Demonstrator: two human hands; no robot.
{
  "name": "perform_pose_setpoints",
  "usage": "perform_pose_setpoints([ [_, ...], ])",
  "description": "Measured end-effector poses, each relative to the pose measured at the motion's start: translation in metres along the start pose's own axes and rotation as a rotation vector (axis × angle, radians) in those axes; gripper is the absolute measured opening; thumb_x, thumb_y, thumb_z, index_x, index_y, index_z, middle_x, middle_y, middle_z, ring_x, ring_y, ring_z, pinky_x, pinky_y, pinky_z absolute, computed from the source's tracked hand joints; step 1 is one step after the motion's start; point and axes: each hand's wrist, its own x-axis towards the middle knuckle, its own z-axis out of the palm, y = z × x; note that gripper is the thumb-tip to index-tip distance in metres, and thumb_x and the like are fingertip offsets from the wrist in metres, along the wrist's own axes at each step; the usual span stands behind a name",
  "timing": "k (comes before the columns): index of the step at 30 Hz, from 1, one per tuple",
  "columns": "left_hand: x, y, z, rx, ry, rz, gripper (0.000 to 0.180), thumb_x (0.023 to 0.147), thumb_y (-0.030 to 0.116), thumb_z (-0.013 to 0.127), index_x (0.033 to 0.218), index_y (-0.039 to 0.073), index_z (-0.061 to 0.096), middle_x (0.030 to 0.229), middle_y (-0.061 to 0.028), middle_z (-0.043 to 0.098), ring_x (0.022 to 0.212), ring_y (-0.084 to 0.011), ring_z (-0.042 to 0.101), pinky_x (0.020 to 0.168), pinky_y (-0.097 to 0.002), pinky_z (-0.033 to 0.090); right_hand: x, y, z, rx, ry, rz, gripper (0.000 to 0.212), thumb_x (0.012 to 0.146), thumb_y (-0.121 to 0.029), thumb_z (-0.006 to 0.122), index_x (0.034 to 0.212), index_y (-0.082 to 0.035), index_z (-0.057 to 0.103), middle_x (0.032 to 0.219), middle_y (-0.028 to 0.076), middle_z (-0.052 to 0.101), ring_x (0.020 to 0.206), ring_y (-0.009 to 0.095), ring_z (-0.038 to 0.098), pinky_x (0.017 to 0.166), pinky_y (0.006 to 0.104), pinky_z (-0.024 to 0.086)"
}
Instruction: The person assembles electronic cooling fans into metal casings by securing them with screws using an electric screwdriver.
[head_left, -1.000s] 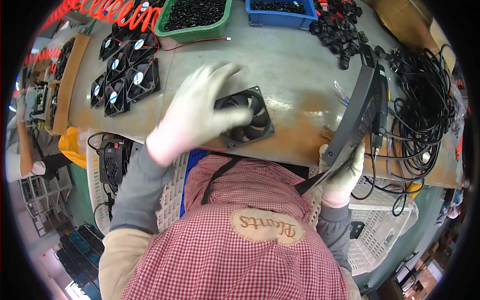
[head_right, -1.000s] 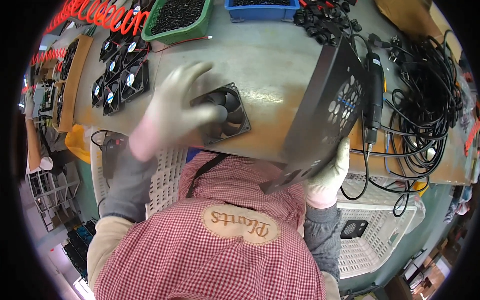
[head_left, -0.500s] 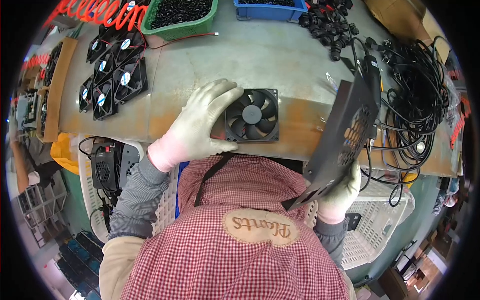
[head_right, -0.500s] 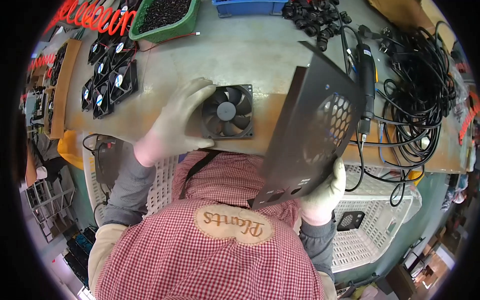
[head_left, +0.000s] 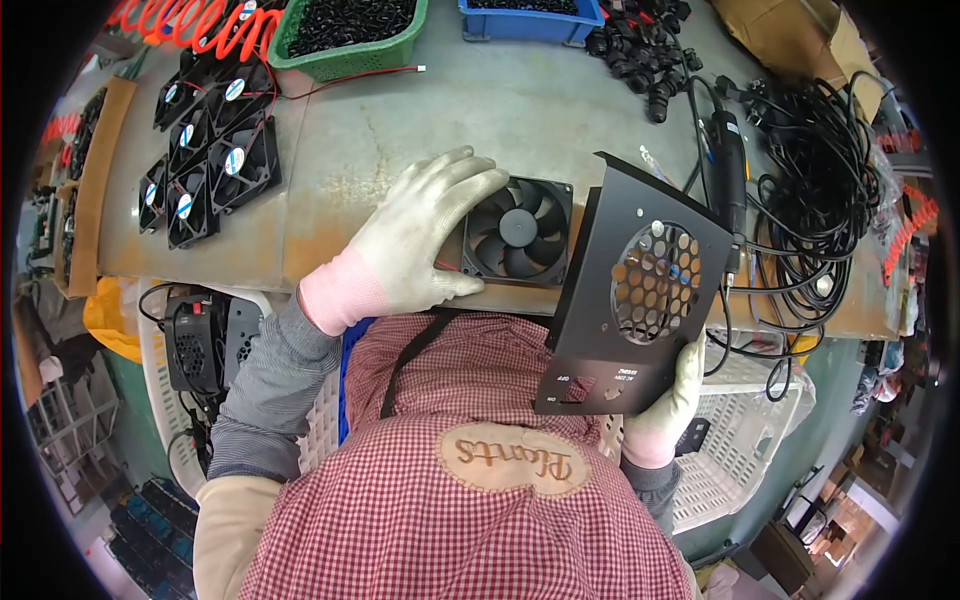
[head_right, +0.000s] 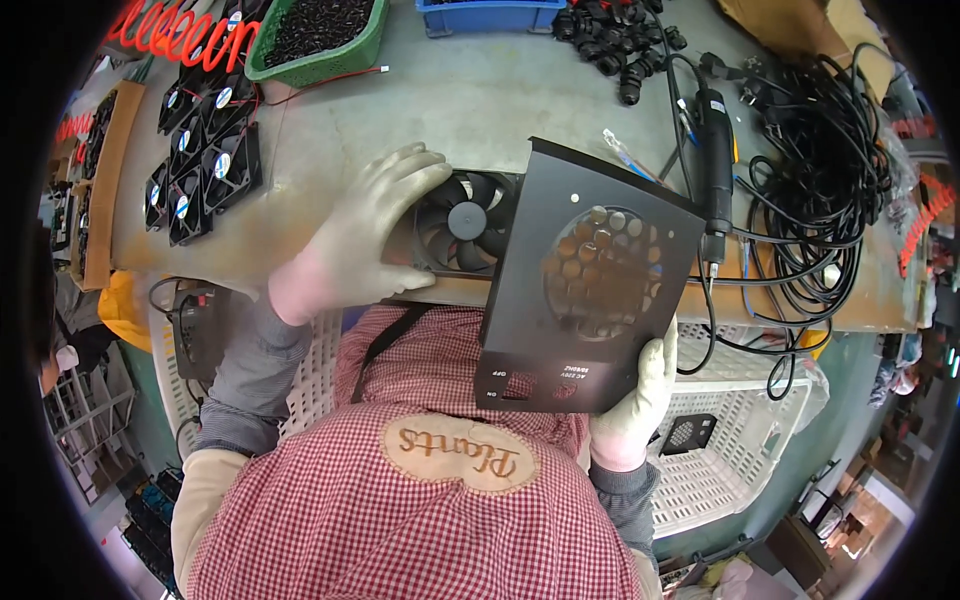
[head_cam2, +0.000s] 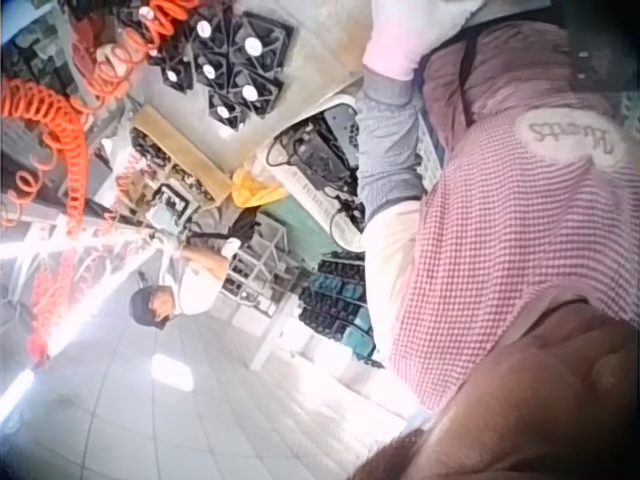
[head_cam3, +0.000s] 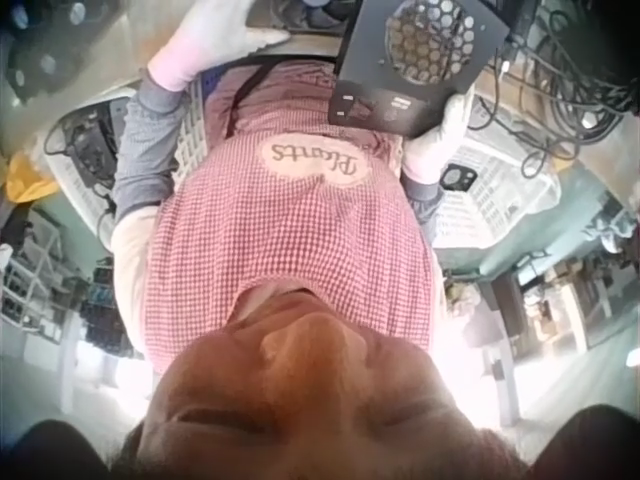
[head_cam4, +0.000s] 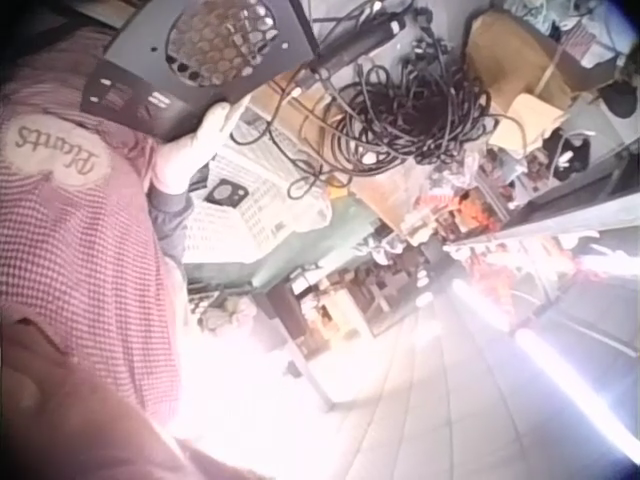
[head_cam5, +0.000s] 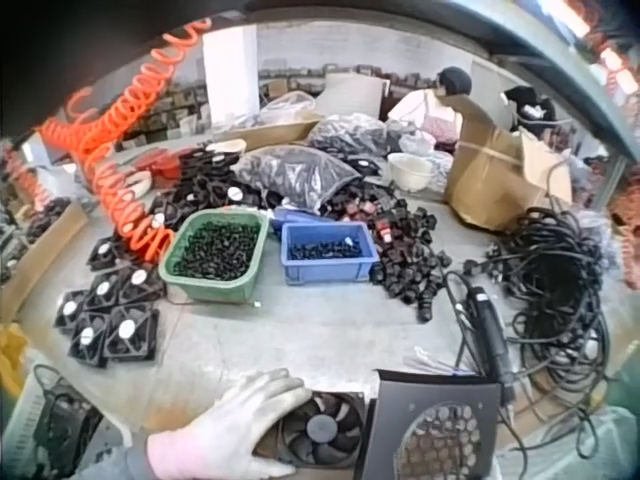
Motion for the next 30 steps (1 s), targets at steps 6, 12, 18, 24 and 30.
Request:
perform_pose_setpoints([
  [6,-0.019,0.03,-0.022,0.16,0.166,-0.121,0.097,0.065,0.027,0.083,0.144,0.004,0.032,0.129,-0.0157,0.049,0.124,-0.0335,0.043,0.104,-0.0433,0.035,0.009,-0.01,0.015,-0.089,-0.065,-0.033,0.054,0.099,-0.029,0.046,0.144,0.0,0.034,0.137,0.012,0.048,0.12,0.02,0.05,0.102,0.0327,0.04],
  [12,-0.052,0.061,0.001,-0.947,0.254,-0.62,0.082,0.081,0.013,0.069,0.149,0.002,0.023,0.097,-0.0057,0.059,0.076,-0.0087,0.054,0.067,-0.0228,0.045,0.016,0.005,0.041,-0.274,-0.372,0.02,0.063,0.097,-0.032,0.046,0.146,0.004,0.028,0.146,0.018,0.039,0.132,0.027,0.041,0.11,0.0345,0.03],
  [18,-0.035,0.067,-0.009,-0.87,0.232,-0.968,0.07,0.087,0.003,0.057,0.149,0.001,0.024,0.084,-0.0017,0.06,0.063,-0.0041,0.05,0.058,-0.0179,0.042,0.036,0.0,0.041,-0.676,-0.644,-0.049,0.063,0.092,-0.022,0.052,0.144,0.006,0.028,0.138,0.027,0.044,0.128,0.032,0.047,0.105,0.0335,0.037],
  [24,-0.038,0.043,0.005,-0.256,0.092,-0.807,0.064,0.086,0.014,0.061,0.143,-0.002,0.035,0.067,-0.0091,0.059,0.055,-0.0143,0.054,0.058,-0.0288,0.046,0.044,-0.006,0.05,-1.228,-0.533,-0.216,0.057,0.088,-0.018,0.057,0.139,0.001,0.039,0.083,0.019,0.065,0.07,0.033,0.066,0.062,0.0376,0.052],
  [30,-0.033,0.039,0.003,-0.103,0.003,-0.752,0.066,0.085,0.021,0.064,0.142,0.001,0.038,0.062,-0.0103,0.056,0.053,-0.0205,0.056,0.056,-0.0327,0.046,0.046,0.002,0.043,-1.298,-0.517,-0.334,0.055,0.087,-0.019,0.06,0.137,-0.005,0.044,0.066,0.014,0.061,0.056,0.03,0.062,0.055,0.0387,0.05],
])
